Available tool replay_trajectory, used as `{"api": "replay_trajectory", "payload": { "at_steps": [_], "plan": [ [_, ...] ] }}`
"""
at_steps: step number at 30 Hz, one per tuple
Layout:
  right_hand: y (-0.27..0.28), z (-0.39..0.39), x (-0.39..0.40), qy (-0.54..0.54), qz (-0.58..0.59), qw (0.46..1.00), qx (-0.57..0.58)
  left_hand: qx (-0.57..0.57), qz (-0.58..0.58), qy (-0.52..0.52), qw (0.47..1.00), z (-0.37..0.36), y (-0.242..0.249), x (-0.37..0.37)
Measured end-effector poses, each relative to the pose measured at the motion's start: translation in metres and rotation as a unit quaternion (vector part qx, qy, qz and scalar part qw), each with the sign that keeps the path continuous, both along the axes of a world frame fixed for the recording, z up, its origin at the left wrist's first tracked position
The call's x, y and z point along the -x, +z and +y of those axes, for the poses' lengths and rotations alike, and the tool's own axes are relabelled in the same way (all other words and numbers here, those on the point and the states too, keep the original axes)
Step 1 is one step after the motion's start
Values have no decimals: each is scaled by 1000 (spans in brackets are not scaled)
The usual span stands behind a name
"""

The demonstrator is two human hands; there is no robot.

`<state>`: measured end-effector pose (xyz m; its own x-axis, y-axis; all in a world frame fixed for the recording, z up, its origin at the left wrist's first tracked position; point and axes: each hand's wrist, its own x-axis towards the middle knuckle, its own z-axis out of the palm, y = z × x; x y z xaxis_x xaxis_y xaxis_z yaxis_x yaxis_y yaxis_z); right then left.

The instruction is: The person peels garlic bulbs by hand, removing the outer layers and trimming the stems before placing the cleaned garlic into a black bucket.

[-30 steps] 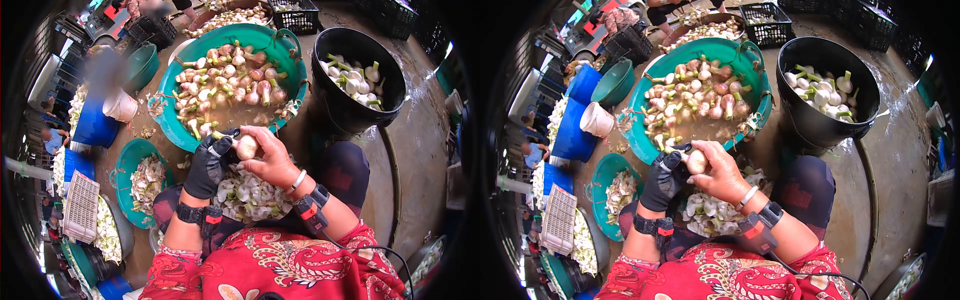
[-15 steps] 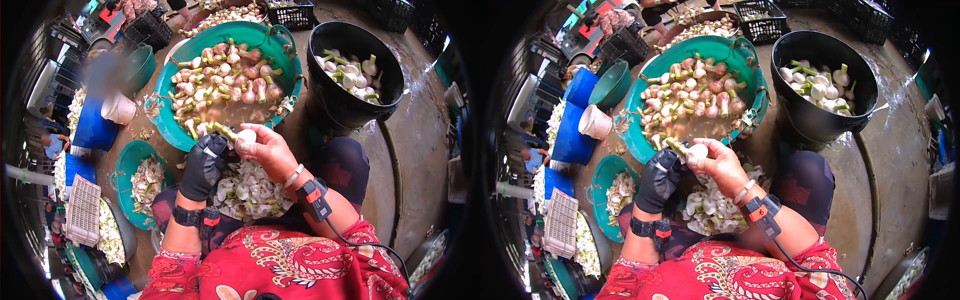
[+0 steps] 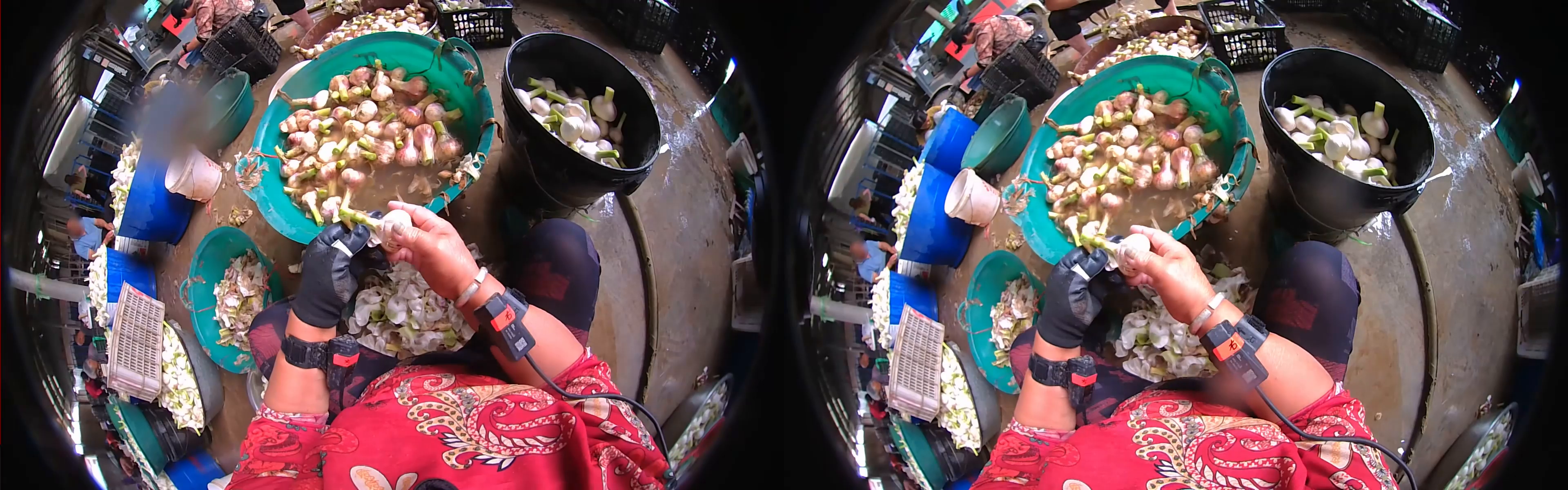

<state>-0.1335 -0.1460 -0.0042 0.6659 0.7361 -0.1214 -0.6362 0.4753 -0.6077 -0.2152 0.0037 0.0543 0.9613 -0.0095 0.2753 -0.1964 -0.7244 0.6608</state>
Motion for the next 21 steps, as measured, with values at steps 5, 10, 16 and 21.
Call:
{"api": "replay_trajectory", "payload": {
  "at_steps": [5, 10, 16, 21],
  "plan": [
    [-9, 4, 6, -32, -75, 997, 7, 406, 144, 124, 894, -14, -6, -3],
    [-4, -1, 5, -40, -46, 996, 67, 395, 175, 149, 890, -1, -13, -1],
    [1, -12, -3, 343, 154, 921, -101, 53, 60, 48, 996, 8, -8, -10],
    [2, -12, -5, 249, 176, 947, -98, 352, 136, 73, 923, 1, -4, -6]
  ]
}}
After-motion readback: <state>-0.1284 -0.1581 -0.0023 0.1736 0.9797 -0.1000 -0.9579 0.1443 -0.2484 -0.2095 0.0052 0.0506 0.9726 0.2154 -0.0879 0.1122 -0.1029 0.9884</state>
